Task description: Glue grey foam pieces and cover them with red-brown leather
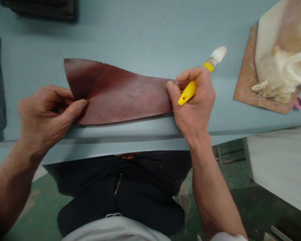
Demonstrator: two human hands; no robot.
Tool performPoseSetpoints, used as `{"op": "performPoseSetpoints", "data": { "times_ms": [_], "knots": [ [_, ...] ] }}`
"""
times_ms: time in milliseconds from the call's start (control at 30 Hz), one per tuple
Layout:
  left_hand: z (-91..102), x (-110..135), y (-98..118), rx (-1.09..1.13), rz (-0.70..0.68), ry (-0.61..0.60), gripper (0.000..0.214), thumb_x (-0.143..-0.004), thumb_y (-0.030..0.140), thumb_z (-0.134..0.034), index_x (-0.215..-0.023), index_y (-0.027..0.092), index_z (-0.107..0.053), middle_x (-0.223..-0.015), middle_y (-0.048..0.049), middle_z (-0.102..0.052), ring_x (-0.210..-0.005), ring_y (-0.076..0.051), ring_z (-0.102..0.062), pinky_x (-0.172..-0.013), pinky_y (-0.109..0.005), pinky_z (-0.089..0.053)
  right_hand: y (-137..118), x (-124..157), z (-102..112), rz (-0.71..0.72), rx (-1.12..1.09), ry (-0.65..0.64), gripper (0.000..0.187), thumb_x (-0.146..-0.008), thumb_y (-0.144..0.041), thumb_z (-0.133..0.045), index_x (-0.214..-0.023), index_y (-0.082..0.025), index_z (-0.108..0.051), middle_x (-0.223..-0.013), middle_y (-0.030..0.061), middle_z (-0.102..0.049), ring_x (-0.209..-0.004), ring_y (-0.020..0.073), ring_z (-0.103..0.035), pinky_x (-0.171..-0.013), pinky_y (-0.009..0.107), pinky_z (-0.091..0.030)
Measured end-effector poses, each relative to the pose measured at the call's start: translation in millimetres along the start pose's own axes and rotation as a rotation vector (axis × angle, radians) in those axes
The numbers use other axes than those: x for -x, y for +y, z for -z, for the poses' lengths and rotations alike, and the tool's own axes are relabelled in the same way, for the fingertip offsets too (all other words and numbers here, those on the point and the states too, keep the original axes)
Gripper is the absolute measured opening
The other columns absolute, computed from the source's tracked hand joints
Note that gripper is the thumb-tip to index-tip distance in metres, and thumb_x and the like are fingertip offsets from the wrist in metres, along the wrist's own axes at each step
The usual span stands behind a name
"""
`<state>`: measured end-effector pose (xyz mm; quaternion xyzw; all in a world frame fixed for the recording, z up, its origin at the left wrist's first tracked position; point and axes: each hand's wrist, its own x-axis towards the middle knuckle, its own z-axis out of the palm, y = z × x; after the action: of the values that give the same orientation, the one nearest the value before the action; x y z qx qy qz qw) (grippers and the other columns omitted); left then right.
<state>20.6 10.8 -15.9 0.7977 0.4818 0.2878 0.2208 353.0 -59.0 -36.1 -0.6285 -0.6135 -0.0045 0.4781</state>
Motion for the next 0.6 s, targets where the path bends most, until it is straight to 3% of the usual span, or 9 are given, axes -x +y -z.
{"op": "performPoseSetpoints", "data": {
  "times_ms": [267,433,600],
  "knots": [
    [1.6,0.9,6.4,-0.134,0.115,0.012,0.031,-0.088,0.050,-0.071,-0.089,0.020,-0.072,-0.072,0.0044,-0.063,-0.060,-0.009,-0.052,-0.057,-0.024,-0.034,8.8,-0.1,3.4,-0.072,0.003,-0.042,0.016,-0.096,-0.037,-0.073,-0.101,-0.029,-0.060,-0.088,-0.0034,-0.066,-0.073,0.0137,-0.060,-0.070,0.031,-0.056],
    [4.5,0.3,12.4,-0.165,0.256,-0.030,0.032,-0.085,0.050,-0.072,-0.093,0.019,-0.073,-0.081,0.0011,-0.067,-0.068,-0.014,-0.058,-0.063,-0.029,-0.041,9.9,-4.4,4.8,-0.147,-0.041,-0.113,0.016,-0.097,-0.039,-0.070,-0.100,-0.027,-0.060,-0.090,-0.0022,-0.064,-0.082,0.0160,-0.063,-0.081,0.034,-0.060],
    [5.8,0.1,5.6,-0.171,0.286,-0.048,0.035,-0.085,0.052,-0.074,-0.093,0.019,-0.072,-0.080,0.0001,-0.066,-0.066,-0.015,-0.057,-0.061,-0.029,-0.039,12.0,-9.0,4.6,-0.190,-0.088,-0.201,0.014,-0.099,-0.037,-0.067,-0.104,-0.026,-0.059,-0.096,-0.0020,-0.065,-0.090,0.0162,-0.066,-0.092,0.036,-0.061]
  ]
}}
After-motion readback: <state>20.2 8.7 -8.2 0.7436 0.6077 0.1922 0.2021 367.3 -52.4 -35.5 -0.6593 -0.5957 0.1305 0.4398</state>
